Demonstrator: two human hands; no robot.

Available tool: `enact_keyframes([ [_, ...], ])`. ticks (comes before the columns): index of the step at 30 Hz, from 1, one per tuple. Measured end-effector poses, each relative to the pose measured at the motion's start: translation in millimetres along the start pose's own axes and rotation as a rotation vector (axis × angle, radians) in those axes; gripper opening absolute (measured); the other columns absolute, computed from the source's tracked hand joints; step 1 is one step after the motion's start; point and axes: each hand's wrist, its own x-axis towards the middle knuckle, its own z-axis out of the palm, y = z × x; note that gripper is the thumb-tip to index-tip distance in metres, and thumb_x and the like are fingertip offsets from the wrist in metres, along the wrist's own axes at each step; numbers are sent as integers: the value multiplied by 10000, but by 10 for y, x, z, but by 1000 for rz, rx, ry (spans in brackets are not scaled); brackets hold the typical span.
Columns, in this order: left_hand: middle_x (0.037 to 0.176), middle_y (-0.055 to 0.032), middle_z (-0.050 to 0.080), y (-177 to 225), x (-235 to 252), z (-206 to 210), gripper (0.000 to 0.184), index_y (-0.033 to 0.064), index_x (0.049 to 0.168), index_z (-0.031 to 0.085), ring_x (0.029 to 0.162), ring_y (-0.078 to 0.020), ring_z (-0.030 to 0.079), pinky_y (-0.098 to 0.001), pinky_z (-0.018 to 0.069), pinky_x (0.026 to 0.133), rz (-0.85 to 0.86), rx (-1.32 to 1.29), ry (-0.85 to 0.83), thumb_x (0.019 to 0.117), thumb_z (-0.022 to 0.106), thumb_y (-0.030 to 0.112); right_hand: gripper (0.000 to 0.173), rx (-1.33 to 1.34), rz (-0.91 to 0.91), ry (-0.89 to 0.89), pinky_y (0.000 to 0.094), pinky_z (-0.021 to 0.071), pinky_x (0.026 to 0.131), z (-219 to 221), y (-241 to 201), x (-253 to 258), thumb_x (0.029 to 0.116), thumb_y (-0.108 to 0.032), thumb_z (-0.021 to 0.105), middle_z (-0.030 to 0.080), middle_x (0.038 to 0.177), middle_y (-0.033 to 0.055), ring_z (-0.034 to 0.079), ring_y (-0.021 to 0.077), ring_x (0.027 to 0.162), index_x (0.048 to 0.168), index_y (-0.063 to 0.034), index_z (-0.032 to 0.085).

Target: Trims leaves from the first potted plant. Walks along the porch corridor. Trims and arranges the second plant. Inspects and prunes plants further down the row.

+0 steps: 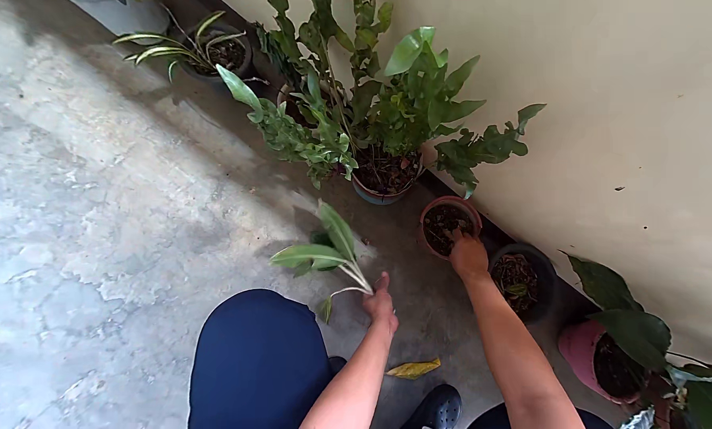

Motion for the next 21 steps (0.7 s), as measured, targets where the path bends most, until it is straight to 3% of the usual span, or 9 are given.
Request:
enact_keyframes([
  [2, 951, -88, 569, 10, -130, 140, 468, 3, 1219, 577, 737, -140, 499, -317, 451, 642, 112, 39, -127, 932, 779, 313, 361, 5, 35, -44, 566, 485, 1032, -36, -62, -91, 1043, -153, 539, 643, 1324, 210, 574, 412, 1291, 1396, -100, 592],
  [4, 1132, -174, 602, 36, -267, 280, 625, -49, 1340, 499, 942, -208, 569, -378, 503, 843, 196, 80, -237, 905, 812, 271, 375, -10, 55, -106, 582, 504, 1005, -58, -88, -202, 1048, -170, 528, 636, 1332, 219, 583, 416, 1283, 1410, -87, 574],
  [8, 1112, -225, 611, 26, -343, 594, 839, -54, 1428, 389, 911, -271, 610, -434, 532, 848, 297, 317, -264, 851, 862, 331, 407, -118, 27, -255, 589, 526, 954, -64, -59, -395, 1016, -136, 502, 649, 1307, 216, 626, 412, 1227, 1419, -95, 543],
  [11, 1215, -261, 653, -11, -313, 717, 824, -33, 1471, 324, 1129, -352, 675, -486, 539, 995, 267, 578, -242, 883, 830, 245, 389, -228, -15, -330, 588, 537, 933, -24, -13, -539, 1063, -203, 463, 659, 1288, 215, 648, 417, 1193, 1436, -110, 517],
  [14, 1288, -258, 636, -16, -324, 740, 766, -30, 1524, 277, 1205, -352, 652, -477, 518, 1042, 254, 706, -288, 931, 733, 134, 361, -352, -114, -244, 561, 478, 1018, 36, 23, -534, 1095, -219, 427, 663, 1292, 206, 626, 388, 1232, 1400, -80, 562],
  [17, 1319, -273, 616, 2, -339, 704, 772, -40, 1540, 255, 1241, -362, 629, -472, 495, 1076, 268, 749, -333, 939, 718, 106, 315, -410, -286, -95, 598, 336, 1097, 131, 100, -470, 1045, -87, 460, 519, 1470, 158, 443, 362, 1396, 1275, -76, 676],
  [19, 1340, -270, 604, 20, -334, 696, 773, -31, 1542, 255, 1253, -360, 623, -472, 490, 1082, 278, 790, -346, 938, 717, 105, 323, -433, -335, -88, 688, 152, 1206, 143, 111, -421, 1054, -109, 469, 310, 1667, 139, 219, 387, 1553, 1280, -87, 698],
  [21, 1371, -264, 586, 26, -324, 688, 779, -23, 1552, 250, 1270, -354, 611, -468, 485, 1091, 293, 827, -352, 937, 711, 106, 310, -463, -360, -115, 765, 31, 1184, 126, 120, -370, 1042, -142, 514, 145, 1728, 142, 46, 424, 1587, 1285, -96, 702],
])
